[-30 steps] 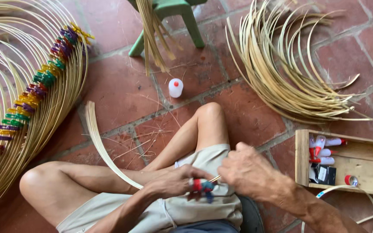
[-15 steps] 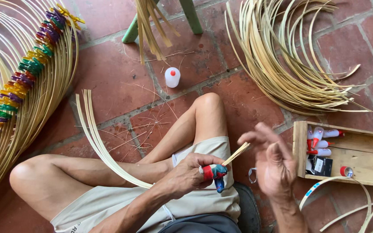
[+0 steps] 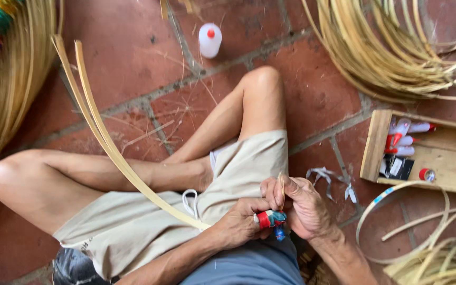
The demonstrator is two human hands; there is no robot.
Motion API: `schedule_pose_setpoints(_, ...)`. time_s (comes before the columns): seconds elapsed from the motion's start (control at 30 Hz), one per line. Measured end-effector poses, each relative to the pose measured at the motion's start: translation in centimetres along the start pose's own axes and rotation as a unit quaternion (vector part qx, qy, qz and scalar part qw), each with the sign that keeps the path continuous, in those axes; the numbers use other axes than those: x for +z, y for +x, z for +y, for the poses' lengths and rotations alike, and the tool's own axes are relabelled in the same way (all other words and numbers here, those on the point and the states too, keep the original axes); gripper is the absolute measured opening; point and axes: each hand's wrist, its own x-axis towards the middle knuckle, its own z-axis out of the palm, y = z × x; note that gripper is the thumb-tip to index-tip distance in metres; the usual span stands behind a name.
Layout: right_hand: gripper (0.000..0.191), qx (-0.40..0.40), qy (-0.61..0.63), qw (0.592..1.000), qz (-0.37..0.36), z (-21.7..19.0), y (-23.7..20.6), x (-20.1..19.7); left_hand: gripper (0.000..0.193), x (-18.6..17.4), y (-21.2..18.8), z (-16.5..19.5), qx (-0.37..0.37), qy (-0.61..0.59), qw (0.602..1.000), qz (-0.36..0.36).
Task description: The person sits cross-legged on a tiled floor and repeatedly picks up thin bamboo strips, applies glue to the ends, and joins them to a growing bundle. The person handles the strips by hand and uses a small glue bottle, working continuously on the same craft.
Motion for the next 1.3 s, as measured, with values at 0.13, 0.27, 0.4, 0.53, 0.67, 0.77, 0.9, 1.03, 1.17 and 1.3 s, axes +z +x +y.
schedule_pose_setpoints(0.13,0.051,0.080,-0.020,0.997,0.008,0.3,-1.0,-0.3,0.019,0.0,-0.5,-2.3,-0.038,0.065,0.997,0.023)
schedule_pose_setpoints(0.27,0.049,0.140,-0.014,0.990,0.018,-0.6,-0.3,-0.3,0.027,0.6,-0.9,-1.7,-0.017,0.158,0.987,0.032)
schedule_pose_setpoints(0.4,0.041,0.012,0.080,0.996,-0.041,-2.9,2.7,-0.8,0.038,1.2,-1.8,1.2,0.320,0.446,0.815,0.187)
schedule_pose_setpoints(0.53,0.040,-0.073,0.187,0.976,-0.088,-3.4,5.2,-2.4,0.050,1.8,-1.0,4.7,0.328,0.684,0.609,0.231)
schedule_pose_setpoints(0.67,0.043,-0.150,-0.026,0.986,0.064,-3.8,9.7,-7.8,0.050,2.6,-0.3,9.1,0.340,0.799,0.455,0.196)
schedule_pose_setpoints(0.77,0.032,-0.195,-0.525,0.776,0.290,-5.8,14.8,-13.5,0.045,1.8,0.2,14.2,0.389,0.845,0.328,0.165)
schedule_pose_setpoints(0.9,0.042,-0.270,-0.711,0.533,0.371,-10.2,19.1,-20.0,0.038,-1.9,2.4,23.4,0.345,0.924,0.124,0.111)
schedule_pose_setpoints(1.03,0.055,-0.280,-0.780,0.396,0.396,-14.2,20.2,-23.1,0.015,-7.1,6.1,33.7,0.303,0.950,0.026,0.067)
schedule_pose_setpoints(1.17,0.027,-0.181,-0.826,0.406,0.347,-17.2,20.4,-24.6,0.019,-12.5,11.1,40.7,0.081,0.993,-0.060,0.054)
schedule_pose_setpoints(1.3,0.016,-0.229,-0.788,0.491,0.294,-19.4,19.8,-24.9,0.010,-18.2,13.8,42.7,0.018,0.994,0.069,0.085)
